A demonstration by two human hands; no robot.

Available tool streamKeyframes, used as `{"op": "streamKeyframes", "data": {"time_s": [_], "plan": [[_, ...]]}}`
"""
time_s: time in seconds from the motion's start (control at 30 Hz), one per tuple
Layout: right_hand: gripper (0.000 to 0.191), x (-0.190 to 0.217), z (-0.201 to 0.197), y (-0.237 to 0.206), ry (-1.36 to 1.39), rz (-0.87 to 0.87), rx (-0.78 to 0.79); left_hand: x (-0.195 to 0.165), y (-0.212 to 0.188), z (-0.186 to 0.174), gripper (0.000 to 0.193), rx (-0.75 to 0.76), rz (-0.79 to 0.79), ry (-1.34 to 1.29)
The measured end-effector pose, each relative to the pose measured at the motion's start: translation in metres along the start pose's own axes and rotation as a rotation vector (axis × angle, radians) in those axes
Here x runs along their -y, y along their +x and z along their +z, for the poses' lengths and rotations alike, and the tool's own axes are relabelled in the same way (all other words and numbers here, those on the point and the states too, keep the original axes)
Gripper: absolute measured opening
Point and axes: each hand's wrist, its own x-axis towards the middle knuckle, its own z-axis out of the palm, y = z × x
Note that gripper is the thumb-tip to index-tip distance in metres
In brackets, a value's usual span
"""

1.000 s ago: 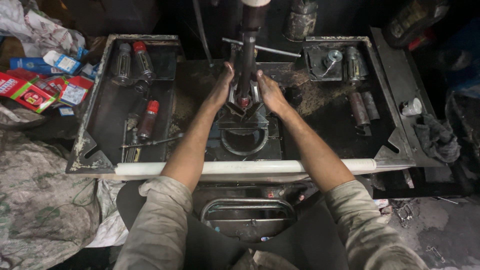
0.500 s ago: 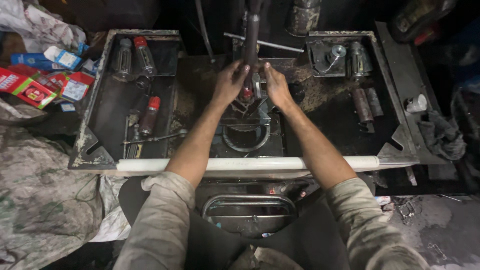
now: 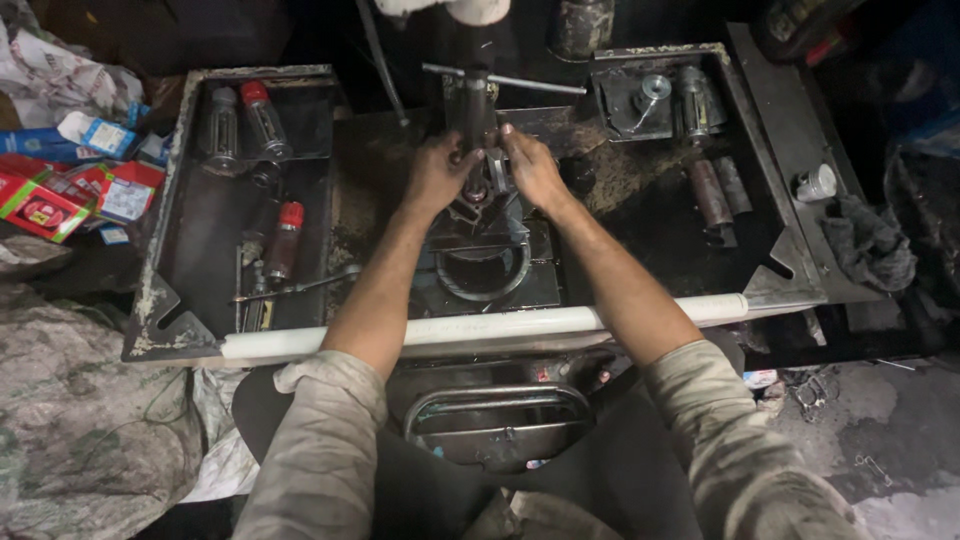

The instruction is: The person operates a drill press in a workshop, repeatedly lowering and raising the spindle to work on a small metal part clamped in the vise. The person uses both hands to control the feed and adjust the workpiece throughout the clip.

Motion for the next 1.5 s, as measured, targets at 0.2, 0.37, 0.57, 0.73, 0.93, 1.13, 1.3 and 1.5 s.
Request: {"op": "streamKeyframes", "data": {"time_s": [0.2, 0.37, 0.57, 0.73, 0.93, 1.13, 1.3, 1.5], "plan": [[0.060, -0.002, -0.002, 0.001, -0.010, -0.178, -0.008, -0.004, -0.001, 0.004, 0.028, -0.024, -0.002, -0.022], [0.061, 0.001, -0.002, 0.002, -0.037, -0.015, 0.010, -0.007, 0.007, 0.007, 0.027, -0.119, 0.138, 0.129], [0.062, -0.007, -0.001, 0.004, -0.031, -0.085, -0.023, -0.011, 0.015, 0.012, 0.029, -0.279, 0.226, 0.276], [0.062, -0.012, -0.002, 0.006, -0.060, -0.212, -0.031, -0.007, 0.016, -0.005, 0.027, -0.165, 0.073, 0.076], [0.060, 0.002, -0.001, 0.000, -0.091, -0.110, -0.034, -0.001, 0.009, -0.021, 0.024, -0.157, 0.068, 0.069], [0.054, 0.021, -0.004, -0.004, 0.061, -0.165, -0.028, -0.013, 0.005, 0.010, 0.047, -0.175, 0.167, -0.007], [0.028, 0.050, -0.018, -0.010, -0.585, -0.858, -0.207, -0.011, 0.002, 0.022, 0.050, 0.078, -0.161, -0.094], [0.034, 0.089, -0.050, -0.037, -0.223, -0.686, -0.163, -0.020, 0.006, 0.022, 0.068, 0.273, -0.290, -0.211]]}}
